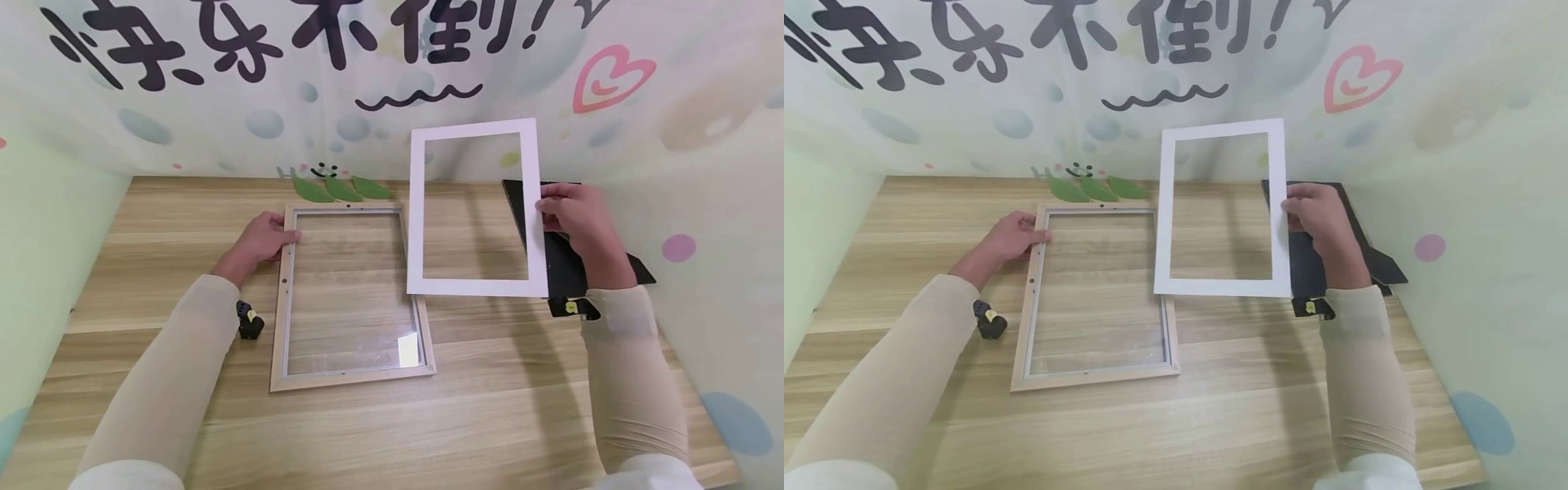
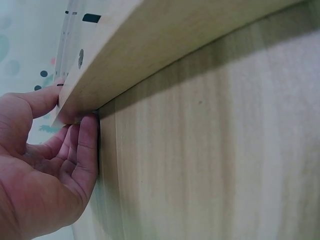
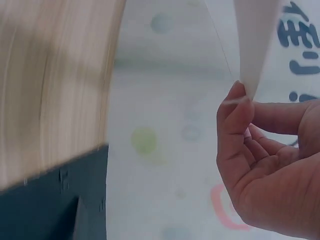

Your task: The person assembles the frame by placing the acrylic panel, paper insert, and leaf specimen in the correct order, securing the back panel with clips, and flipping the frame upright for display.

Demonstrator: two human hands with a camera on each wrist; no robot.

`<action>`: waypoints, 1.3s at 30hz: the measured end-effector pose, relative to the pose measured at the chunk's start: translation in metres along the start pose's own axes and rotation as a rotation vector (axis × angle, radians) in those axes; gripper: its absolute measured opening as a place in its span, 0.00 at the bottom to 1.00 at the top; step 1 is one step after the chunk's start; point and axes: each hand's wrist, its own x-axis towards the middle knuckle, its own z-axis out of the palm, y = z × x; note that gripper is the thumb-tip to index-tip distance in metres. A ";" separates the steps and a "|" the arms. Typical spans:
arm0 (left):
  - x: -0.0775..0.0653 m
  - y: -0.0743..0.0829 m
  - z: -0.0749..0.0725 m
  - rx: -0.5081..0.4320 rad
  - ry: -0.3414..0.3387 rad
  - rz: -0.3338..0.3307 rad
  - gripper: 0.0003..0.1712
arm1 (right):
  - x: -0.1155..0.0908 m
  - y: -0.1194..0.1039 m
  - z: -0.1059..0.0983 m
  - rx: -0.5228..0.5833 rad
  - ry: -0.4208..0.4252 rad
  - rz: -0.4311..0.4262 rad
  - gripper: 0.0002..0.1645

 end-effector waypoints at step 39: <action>0.003 -0.004 -0.005 -0.020 -0.025 -0.026 0.39 | -0.013 -0.007 0.127 0.110 -0.320 0.010 0.17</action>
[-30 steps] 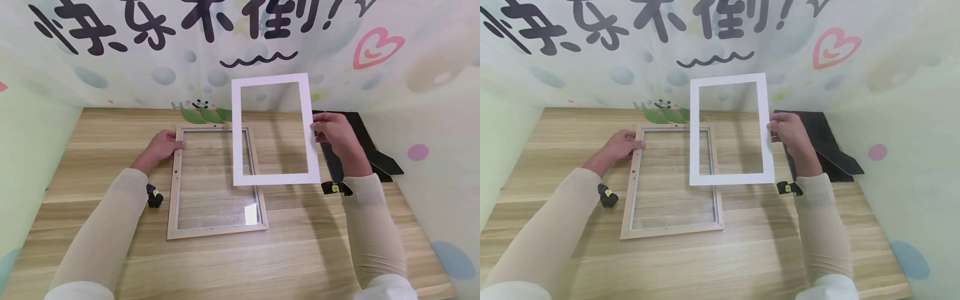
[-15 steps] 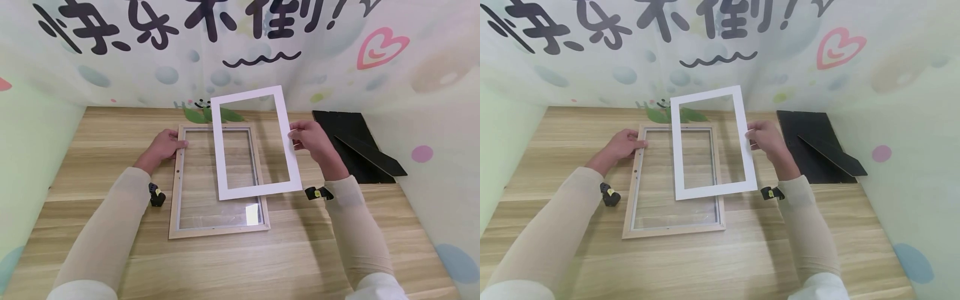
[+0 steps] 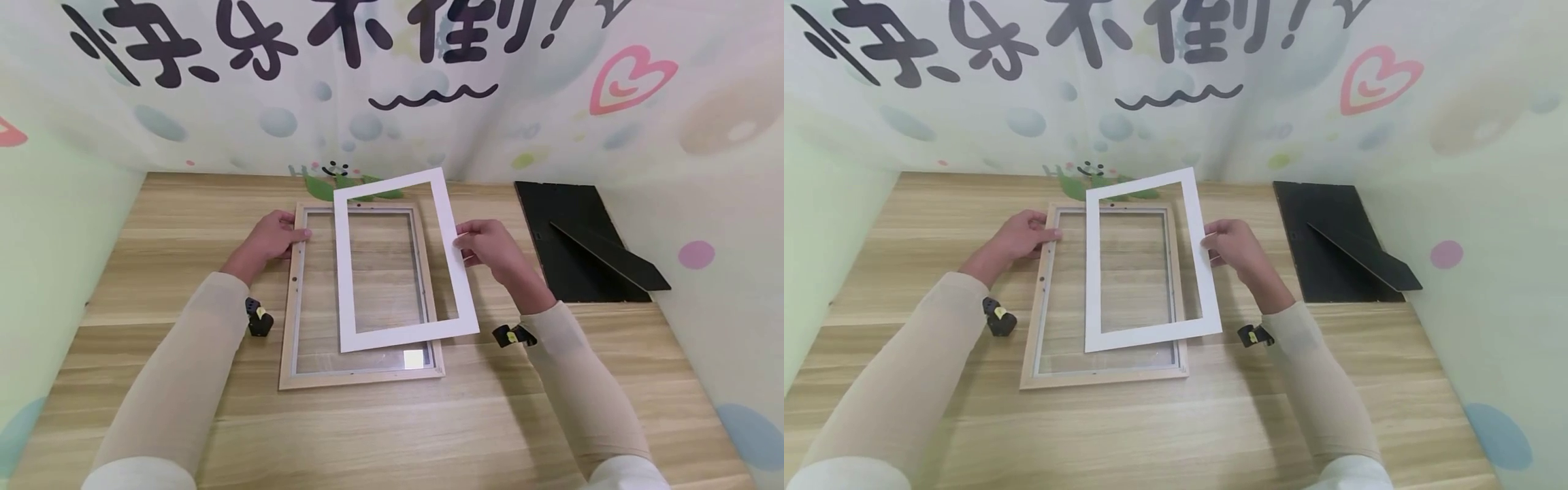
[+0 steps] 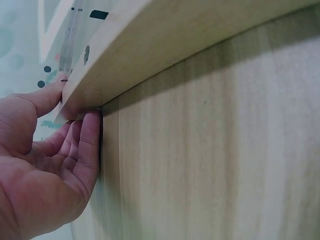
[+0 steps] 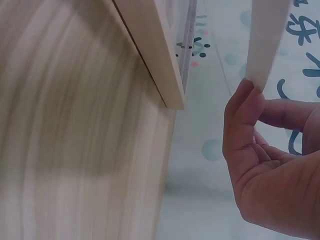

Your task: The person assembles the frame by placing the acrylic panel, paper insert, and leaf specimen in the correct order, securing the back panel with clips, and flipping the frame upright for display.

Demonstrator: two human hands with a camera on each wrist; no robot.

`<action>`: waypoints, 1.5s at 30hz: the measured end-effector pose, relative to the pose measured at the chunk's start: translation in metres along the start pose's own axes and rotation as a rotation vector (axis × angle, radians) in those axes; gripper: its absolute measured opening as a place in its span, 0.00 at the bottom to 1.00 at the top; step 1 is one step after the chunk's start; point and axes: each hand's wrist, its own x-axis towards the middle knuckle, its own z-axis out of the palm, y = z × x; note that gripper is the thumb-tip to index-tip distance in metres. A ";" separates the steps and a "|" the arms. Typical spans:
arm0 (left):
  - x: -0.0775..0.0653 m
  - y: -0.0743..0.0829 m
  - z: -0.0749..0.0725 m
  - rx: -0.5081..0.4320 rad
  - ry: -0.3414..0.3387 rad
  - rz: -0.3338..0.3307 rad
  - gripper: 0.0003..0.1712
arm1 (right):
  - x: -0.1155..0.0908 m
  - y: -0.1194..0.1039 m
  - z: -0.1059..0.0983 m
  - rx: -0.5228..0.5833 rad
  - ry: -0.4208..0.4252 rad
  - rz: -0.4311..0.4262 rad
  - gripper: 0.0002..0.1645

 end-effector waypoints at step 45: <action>0.003 -0.003 -0.003 -0.086 -0.034 -0.021 0.34 | -0.004 0.020 0.059 0.159 -0.138 0.098 0.17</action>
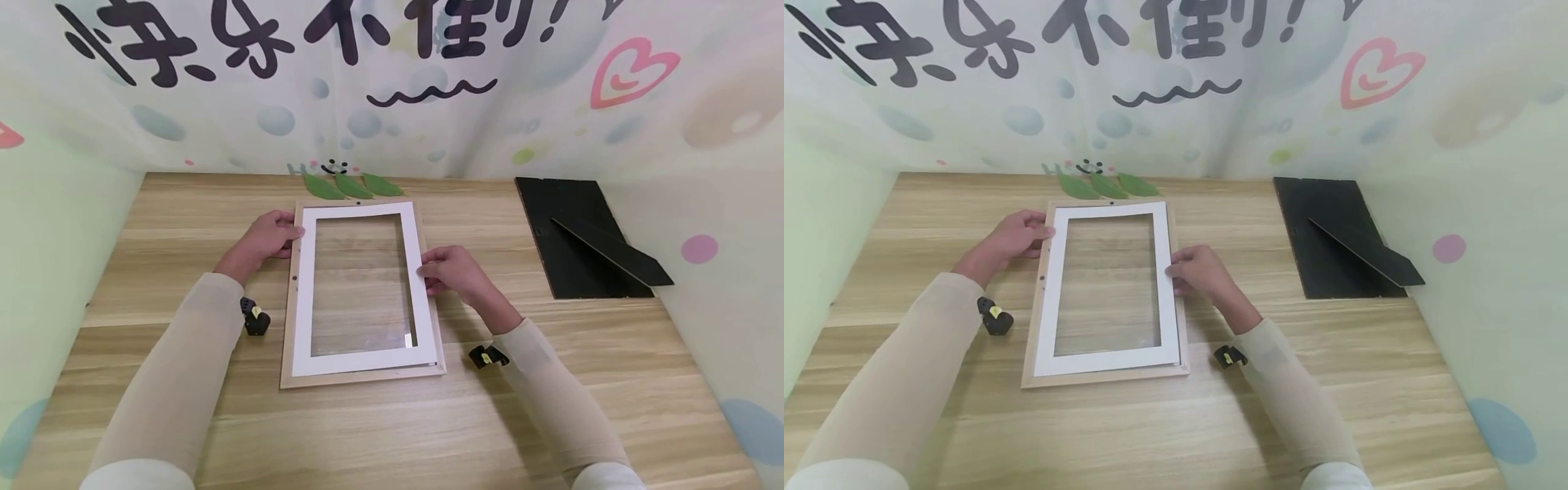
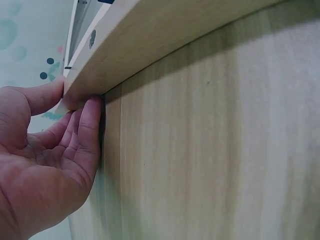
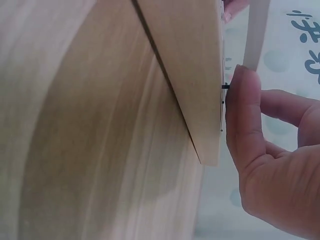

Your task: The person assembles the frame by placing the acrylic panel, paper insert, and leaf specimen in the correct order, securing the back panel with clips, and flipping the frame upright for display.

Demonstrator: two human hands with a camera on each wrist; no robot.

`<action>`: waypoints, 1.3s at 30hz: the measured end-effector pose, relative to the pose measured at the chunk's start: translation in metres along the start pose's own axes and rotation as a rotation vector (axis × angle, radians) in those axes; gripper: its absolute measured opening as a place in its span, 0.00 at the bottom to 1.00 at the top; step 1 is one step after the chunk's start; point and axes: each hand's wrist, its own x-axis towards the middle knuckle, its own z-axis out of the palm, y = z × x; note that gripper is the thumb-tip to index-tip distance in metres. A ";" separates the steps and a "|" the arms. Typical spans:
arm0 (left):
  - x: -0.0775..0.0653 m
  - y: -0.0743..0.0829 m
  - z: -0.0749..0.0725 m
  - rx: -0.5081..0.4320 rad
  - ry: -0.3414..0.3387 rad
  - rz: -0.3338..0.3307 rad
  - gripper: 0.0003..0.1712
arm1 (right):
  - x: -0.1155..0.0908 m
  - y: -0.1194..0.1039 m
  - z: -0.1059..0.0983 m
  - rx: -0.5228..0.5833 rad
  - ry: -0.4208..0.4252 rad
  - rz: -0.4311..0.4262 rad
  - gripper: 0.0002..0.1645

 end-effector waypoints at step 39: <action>0.003 -0.002 0.000 -0.001 0.005 -0.003 0.35 | 0.002 -0.006 0.008 -0.315 0.070 -0.051 0.12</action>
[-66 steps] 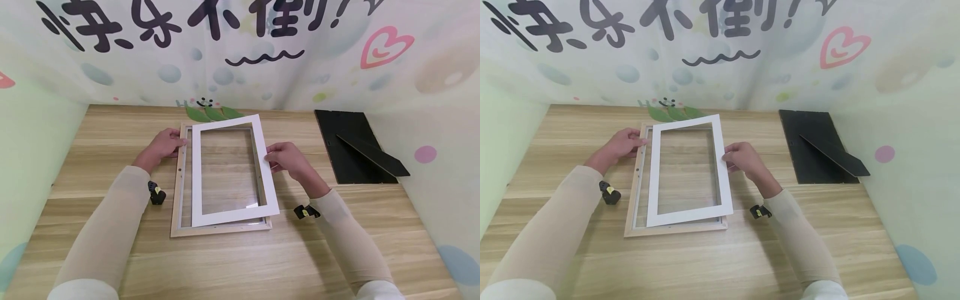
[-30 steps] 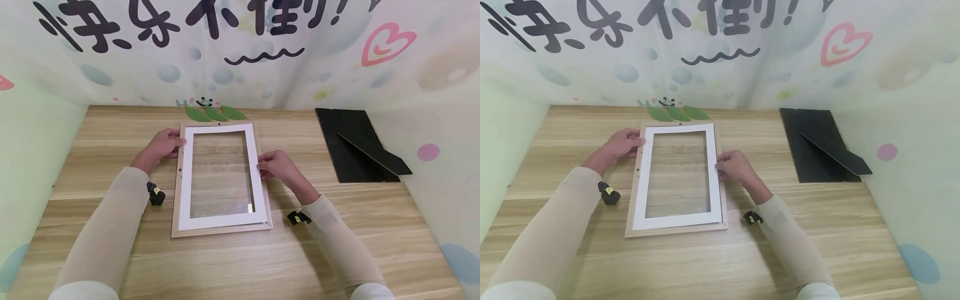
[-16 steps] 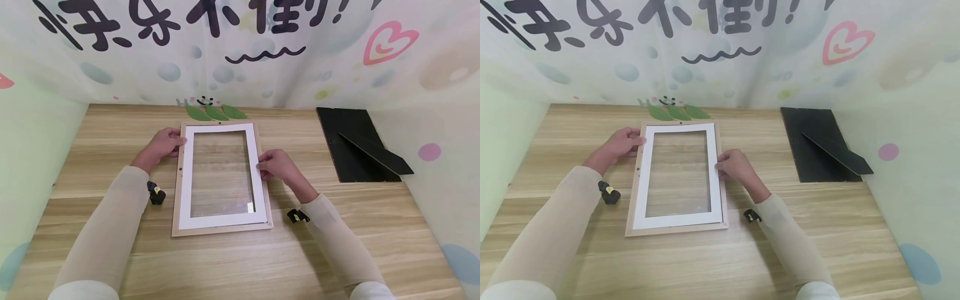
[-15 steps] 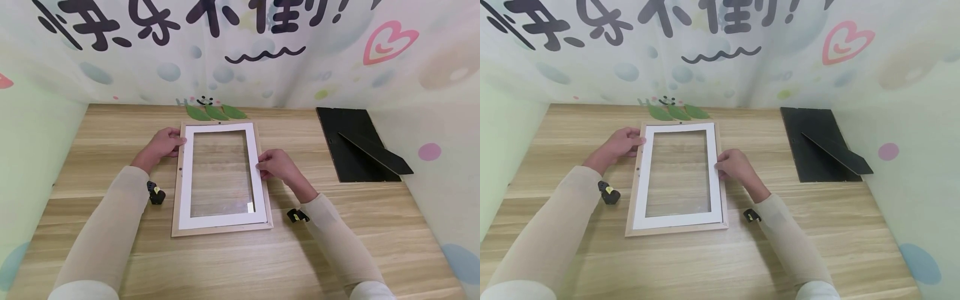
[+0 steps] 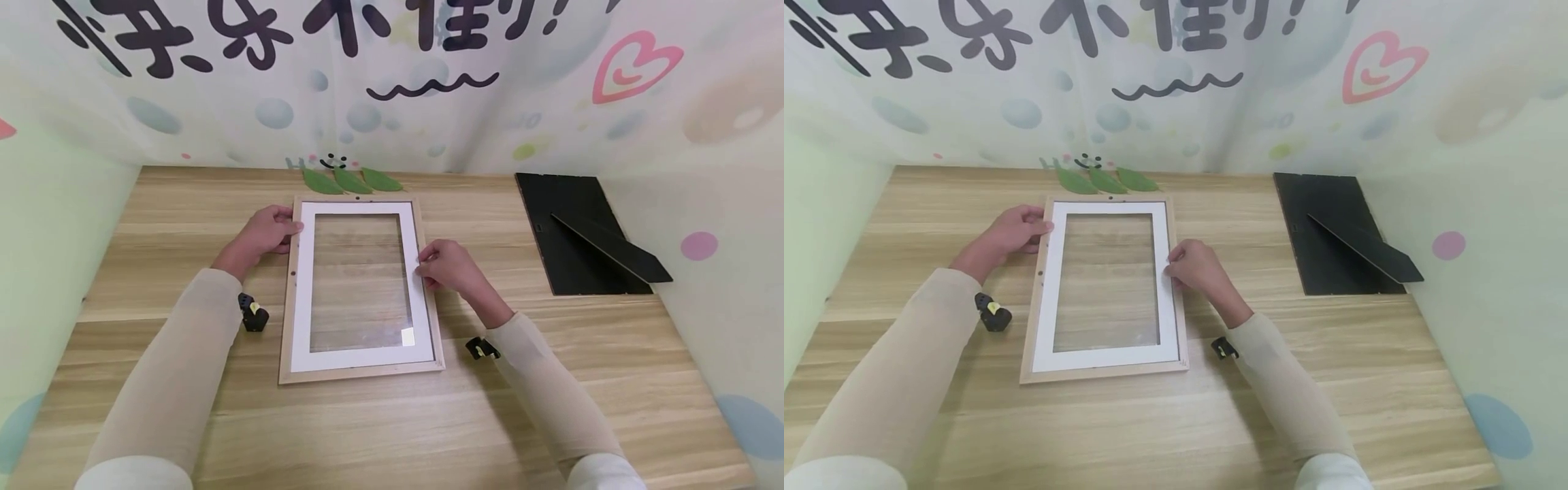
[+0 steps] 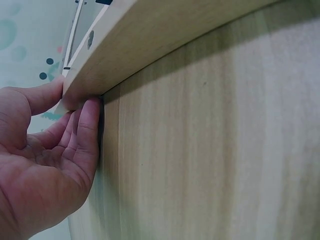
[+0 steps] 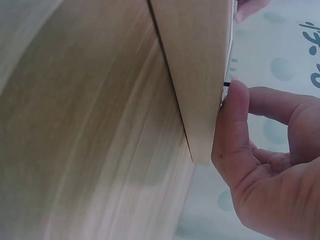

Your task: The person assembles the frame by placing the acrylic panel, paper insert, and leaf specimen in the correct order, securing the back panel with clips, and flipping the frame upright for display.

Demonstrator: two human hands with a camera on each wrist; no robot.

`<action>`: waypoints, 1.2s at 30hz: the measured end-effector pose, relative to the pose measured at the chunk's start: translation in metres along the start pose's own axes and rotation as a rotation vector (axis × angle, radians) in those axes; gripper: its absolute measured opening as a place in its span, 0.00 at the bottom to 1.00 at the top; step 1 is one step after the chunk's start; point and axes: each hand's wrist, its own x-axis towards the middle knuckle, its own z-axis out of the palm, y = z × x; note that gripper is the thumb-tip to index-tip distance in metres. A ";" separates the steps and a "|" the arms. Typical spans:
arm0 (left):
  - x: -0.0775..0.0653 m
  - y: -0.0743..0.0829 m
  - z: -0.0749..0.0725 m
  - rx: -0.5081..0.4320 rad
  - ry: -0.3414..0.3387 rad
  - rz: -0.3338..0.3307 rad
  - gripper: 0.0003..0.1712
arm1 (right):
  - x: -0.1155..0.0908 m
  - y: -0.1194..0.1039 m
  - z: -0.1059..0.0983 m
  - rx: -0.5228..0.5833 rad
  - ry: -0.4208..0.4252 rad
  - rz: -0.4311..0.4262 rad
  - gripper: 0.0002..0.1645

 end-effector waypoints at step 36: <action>-0.002 0.003 0.004 0.074 0.051 0.016 0.37 | 0.033 -0.032 -0.013 -0.231 -0.074 -0.071 0.10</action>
